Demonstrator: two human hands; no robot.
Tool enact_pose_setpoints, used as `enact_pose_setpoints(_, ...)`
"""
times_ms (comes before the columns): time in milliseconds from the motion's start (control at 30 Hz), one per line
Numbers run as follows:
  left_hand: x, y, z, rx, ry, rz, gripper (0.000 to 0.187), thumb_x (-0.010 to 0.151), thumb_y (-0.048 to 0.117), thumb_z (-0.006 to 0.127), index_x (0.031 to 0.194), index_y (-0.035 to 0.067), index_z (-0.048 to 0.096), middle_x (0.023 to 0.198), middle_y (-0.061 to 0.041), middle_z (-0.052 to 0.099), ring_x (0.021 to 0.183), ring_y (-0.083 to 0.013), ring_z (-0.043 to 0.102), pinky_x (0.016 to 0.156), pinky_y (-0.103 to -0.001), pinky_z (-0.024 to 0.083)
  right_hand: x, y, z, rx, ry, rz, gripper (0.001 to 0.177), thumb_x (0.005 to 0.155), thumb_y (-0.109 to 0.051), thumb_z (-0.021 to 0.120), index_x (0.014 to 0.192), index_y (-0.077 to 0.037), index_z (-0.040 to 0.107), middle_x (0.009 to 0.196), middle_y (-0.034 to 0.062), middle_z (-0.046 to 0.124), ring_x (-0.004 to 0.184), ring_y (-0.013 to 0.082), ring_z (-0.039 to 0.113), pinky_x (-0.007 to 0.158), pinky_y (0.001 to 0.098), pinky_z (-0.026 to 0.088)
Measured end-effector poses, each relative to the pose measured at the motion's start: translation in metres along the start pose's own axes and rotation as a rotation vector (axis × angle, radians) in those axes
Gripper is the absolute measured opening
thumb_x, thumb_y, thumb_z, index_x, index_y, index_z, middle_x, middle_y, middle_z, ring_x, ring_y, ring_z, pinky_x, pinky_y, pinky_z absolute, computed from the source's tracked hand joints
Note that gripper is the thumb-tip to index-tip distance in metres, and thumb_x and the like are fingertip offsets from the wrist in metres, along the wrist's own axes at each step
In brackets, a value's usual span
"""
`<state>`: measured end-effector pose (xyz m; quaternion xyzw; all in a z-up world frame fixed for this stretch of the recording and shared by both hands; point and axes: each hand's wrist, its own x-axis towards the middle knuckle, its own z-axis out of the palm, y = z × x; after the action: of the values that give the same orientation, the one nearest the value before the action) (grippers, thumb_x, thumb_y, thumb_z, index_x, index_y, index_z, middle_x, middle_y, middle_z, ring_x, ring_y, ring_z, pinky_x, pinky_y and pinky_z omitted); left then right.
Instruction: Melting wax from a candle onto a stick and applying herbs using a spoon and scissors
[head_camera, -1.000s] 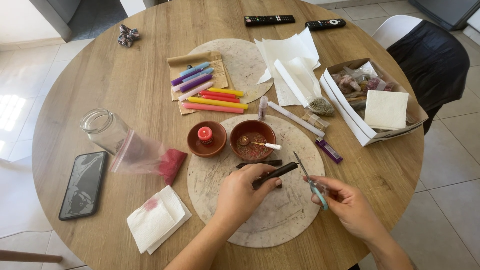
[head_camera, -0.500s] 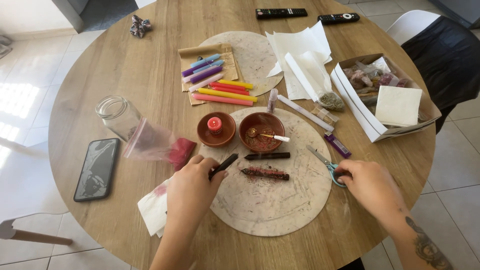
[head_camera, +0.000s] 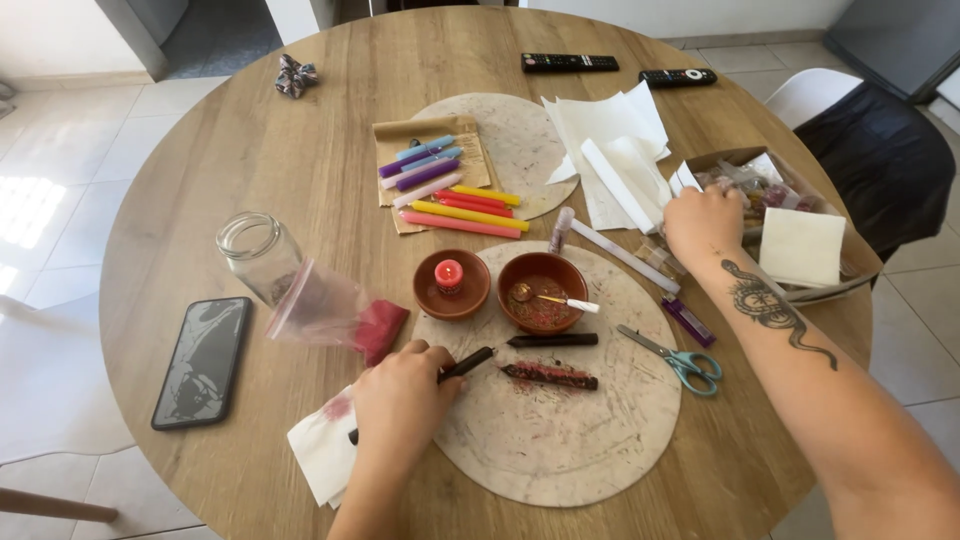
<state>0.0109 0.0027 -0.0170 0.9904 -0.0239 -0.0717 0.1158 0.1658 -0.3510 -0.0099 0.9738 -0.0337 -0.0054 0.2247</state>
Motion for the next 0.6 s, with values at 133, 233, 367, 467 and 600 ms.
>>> enact_pose_setpoints(133, -0.001, -0.002, 0.001, -0.008, 0.048, 0.036, 0.023, 0.072, 0.046, 0.070, 0.082, 0.026, 0.066, 0.080, 0.006, 0.060, 0.074, -0.0244, 0.062, 0.060, -0.043, 0.046, 0.006, -0.002, 0.007, -0.164, -0.074, 0.116, 0.020, 0.074, -0.005, 0.059, 0.076, -0.020, 0.072, 0.076, -0.0003, 0.069, 0.077, 0.0199, 0.064, 0.068, 0.0304, 0.044)
enact_pose_setpoints(233, -0.005, -0.001, -0.015, 0.001, -0.066, 0.045, 0.020, 0.078, 0.040, 0.063, 0.093, 0.027, 0.066, 0.089, 0.006, 0.061, 0.092, -0.0203, 0.063, 0.078, -0.040, 0.050, 0.005, 0.010, 0.038, 0.000, 0.149, 0.038, 0.026, 0.081, -0.006, 0.049, 0.073, -0.007, 0.074, 0.073, 0.0156, 0.071, 0.075, 0.0367, 0.069, 0.067, 0.0447, 0.046)
enact_pose_setpoints(367, -0.004, -0.003, -0.010, -0.007, -0.059, 0.050, 0.021, 0.077, 0.040, 0.064, 0.093, 0.026, 0.066, 0.088, 0.005, 0.061, 0.092, -0.0208, 0.063, 0.077, -0.041, 0.050, 0.014, 0.017, 0.065, 0.024, 0.164, -0.031, 0.023, 0.079, -0.006, 0.051, 0.073, -0.003, 0.074, 0.072, 0.0211, 0.068, 0.071, 0.0410, 0.066, 0.060, 0.0470, 0.047)
enact_pose_setpoints(467, -0.003, -0.003, -0.009, 0.001, -0.046, 0.049, 0.021, 0.077, 0.040, 0.065, 0.092, 0.026, 0.066, 0.088, 0.005, 0.061, 0.092, -0.0212, 0.062, 0.077, -0.040, 0.050, 0.009, 0.015, 0.063, 0.079, 0.205, -0.028, 0.022, 0.082, -0.005, 0.050, 0.083, -0.001, 0.072, 0.077, 0.0201, 0.069, 0.074, 0.0391, 0.068, 0.063, 0.0472, 0.051)
enact_pose_setpoints(600, 0.000, -0.005, 0.007, 0.028, 0.055, 0.039, 0.025, 0.072, 0.044, 0.070, 0.085, 0.023, 0.064, 0.082, 0.005, 0.060, 0.080, -0.0235, 0.063, 0.065, -0.041, 0.048, 0.012, 0.014, 0.067, -0.035, 0.205, -0.035, 0.019, 0.078, 0.000, 0.052, 0.082, -0.006, 0.070, 0.079, 0.0104, 0.064, 0.072, 0.0303, 0.065, 0.061, 0.0387, 0.049)
